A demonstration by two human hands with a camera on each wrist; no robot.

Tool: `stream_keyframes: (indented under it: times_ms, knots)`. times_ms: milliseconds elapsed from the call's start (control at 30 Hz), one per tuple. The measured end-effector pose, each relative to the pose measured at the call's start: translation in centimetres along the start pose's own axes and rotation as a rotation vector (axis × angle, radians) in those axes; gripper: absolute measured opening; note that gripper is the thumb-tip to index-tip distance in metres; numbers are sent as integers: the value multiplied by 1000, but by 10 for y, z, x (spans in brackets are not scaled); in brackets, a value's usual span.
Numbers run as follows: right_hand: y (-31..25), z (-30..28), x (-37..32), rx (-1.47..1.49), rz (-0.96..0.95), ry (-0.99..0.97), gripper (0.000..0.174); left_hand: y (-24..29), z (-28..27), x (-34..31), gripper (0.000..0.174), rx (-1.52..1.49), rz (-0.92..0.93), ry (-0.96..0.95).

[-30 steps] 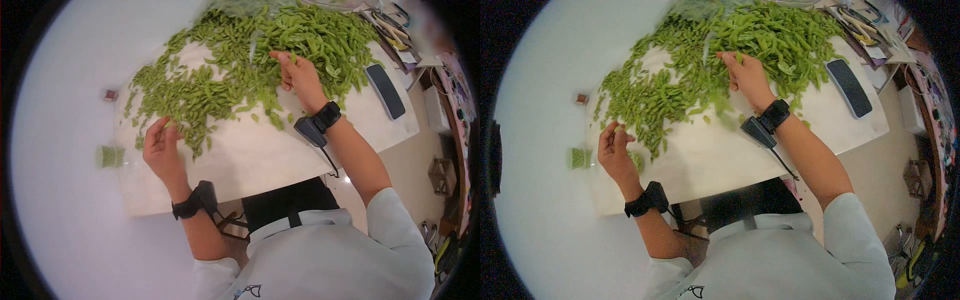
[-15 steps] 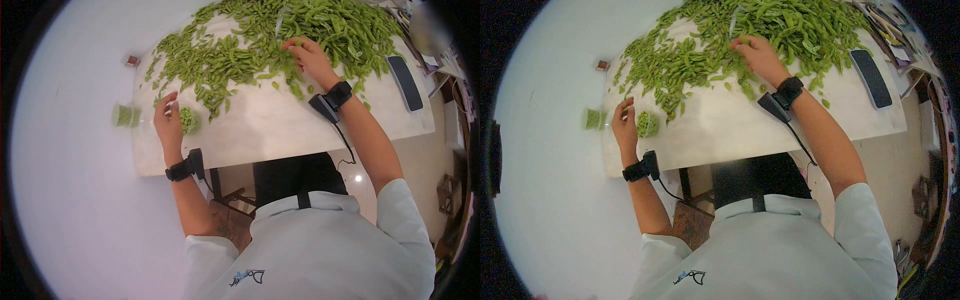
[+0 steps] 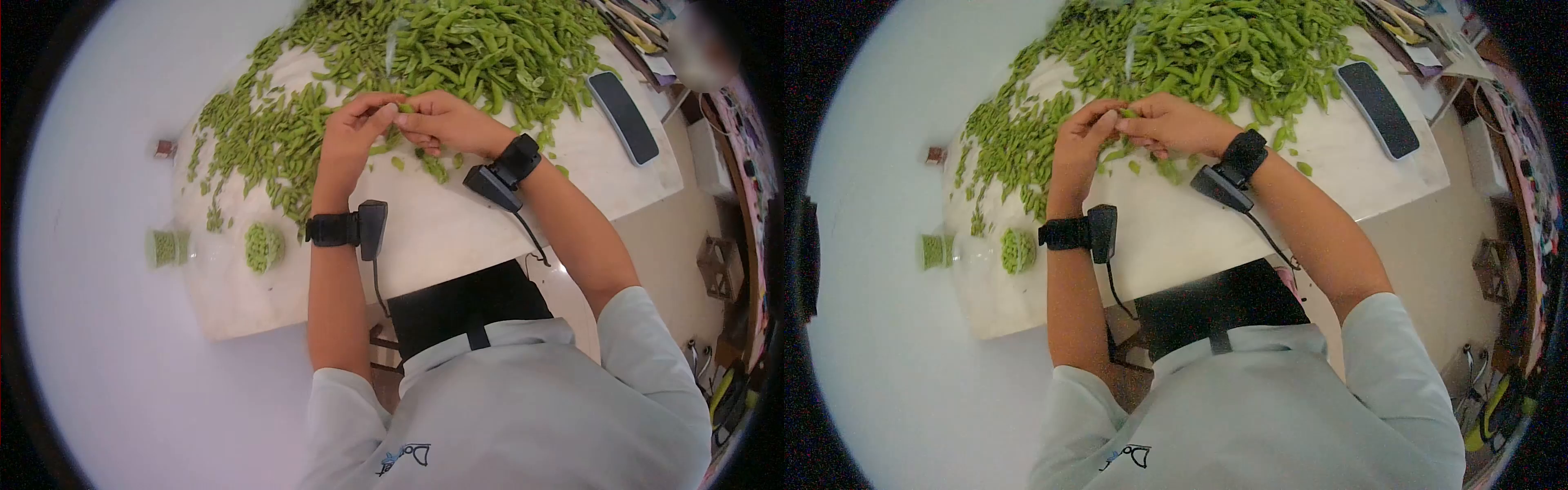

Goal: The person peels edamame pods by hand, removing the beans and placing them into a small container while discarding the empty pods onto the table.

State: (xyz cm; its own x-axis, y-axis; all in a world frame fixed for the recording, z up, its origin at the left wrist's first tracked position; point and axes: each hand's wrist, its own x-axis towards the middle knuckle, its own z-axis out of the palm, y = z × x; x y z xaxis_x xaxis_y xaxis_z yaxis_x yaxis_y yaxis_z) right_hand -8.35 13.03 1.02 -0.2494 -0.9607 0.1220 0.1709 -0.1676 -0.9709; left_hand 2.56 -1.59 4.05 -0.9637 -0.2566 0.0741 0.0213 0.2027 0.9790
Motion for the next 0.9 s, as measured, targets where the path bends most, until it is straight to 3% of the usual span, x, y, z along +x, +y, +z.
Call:
stream_keyframes:
  times_ms: [200, 300, 367, 400, 500, 567, 900]
  knots:
    - [-13, 4, 1, -76, -14, 113, 28, -16, 12, 16, 19, -381, 112, 171]
    - [-5, 0, 4, -282, -28, 256, 29, -31, 21, 15, 19, -476, 124, 252]
    - [7, 11, -5, -168, 11, 233, 30, -30, 17, 13, 20, -391, 83, 268]
    - [-1, 2, 4, -155, -20, 211, 31, -25, 22, 12, 21, -546, 112, 254]
    - [-5, 3, 4, -71, -1, 190, 33, -34, 18, 10, 21, -408, 66, 200]
    - [-3, 3, 4, -48, 9, 153, 33, -37, 19, 10, 20, -522, 117, 176]
    - [-6, 7, 2, -142, 12, 83, 35, -41, 16, 7, 16, -586, 107, 120]
